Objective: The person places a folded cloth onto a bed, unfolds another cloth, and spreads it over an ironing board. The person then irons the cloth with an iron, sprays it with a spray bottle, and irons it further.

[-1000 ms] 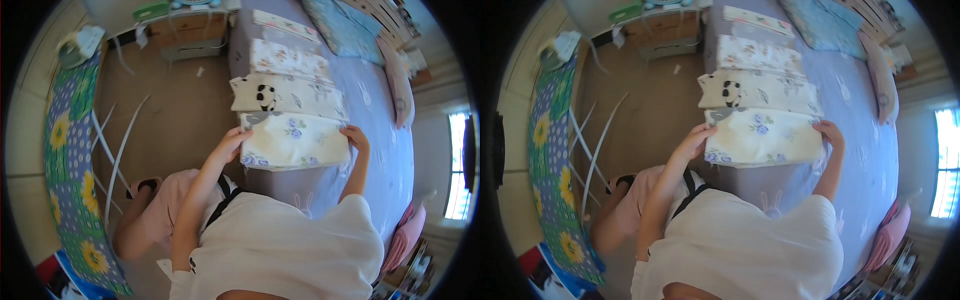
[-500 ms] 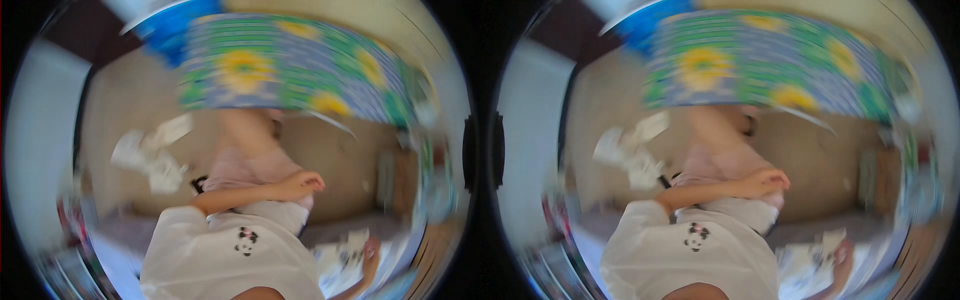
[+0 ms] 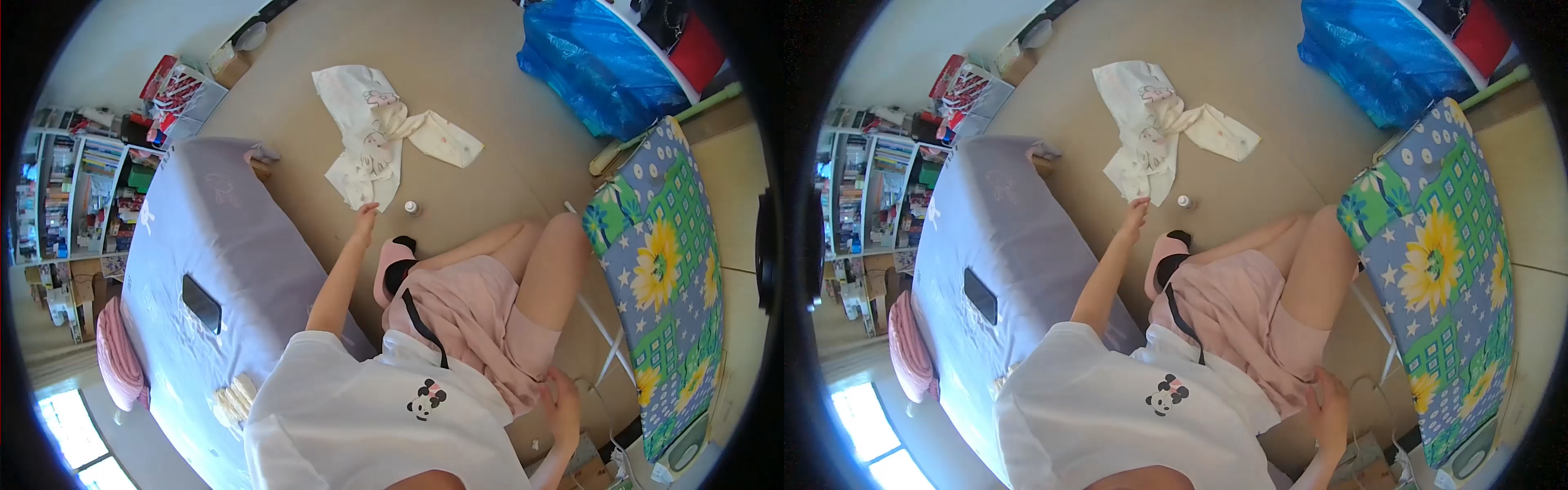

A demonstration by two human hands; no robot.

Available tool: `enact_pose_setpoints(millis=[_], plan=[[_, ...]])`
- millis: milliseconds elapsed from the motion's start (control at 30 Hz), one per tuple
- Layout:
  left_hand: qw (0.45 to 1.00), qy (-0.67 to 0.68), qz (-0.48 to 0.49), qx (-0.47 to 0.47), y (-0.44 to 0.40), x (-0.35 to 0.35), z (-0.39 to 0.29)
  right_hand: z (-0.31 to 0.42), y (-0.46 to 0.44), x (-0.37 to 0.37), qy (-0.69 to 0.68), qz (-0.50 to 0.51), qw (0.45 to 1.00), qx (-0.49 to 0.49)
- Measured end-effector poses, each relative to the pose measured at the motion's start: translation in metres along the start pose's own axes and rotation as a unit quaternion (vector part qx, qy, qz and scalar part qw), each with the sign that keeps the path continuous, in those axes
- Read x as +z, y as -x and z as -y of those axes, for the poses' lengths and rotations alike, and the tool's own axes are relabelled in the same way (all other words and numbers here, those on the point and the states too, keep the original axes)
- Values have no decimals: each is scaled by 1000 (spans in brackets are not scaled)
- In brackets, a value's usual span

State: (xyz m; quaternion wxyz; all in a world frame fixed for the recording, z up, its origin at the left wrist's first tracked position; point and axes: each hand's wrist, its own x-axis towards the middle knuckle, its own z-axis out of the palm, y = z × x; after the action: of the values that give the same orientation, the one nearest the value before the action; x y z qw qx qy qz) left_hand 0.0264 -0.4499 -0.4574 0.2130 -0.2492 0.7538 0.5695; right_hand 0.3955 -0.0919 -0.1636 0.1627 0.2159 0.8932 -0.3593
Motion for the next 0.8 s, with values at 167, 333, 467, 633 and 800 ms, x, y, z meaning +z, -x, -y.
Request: enact_pose_setpoints(millis=[167,333,467,633,800], plan=[[951,-308,-10,23,-117,-23,101,3,1,11,-59,28,998,20],[988,5,-7,-157,-114,-9,89,11,23,-4,18,59,993,102],[976,159,-61,-135,-145,-3,97,11,30,-9,-44,69,979,185],[935,271,-160,-166,-168,-19,81,10,28,-20,-25,85,973,214],[966,191,-173,-38,-180,-84,3,-1,16,-28,15,61,986,152]])
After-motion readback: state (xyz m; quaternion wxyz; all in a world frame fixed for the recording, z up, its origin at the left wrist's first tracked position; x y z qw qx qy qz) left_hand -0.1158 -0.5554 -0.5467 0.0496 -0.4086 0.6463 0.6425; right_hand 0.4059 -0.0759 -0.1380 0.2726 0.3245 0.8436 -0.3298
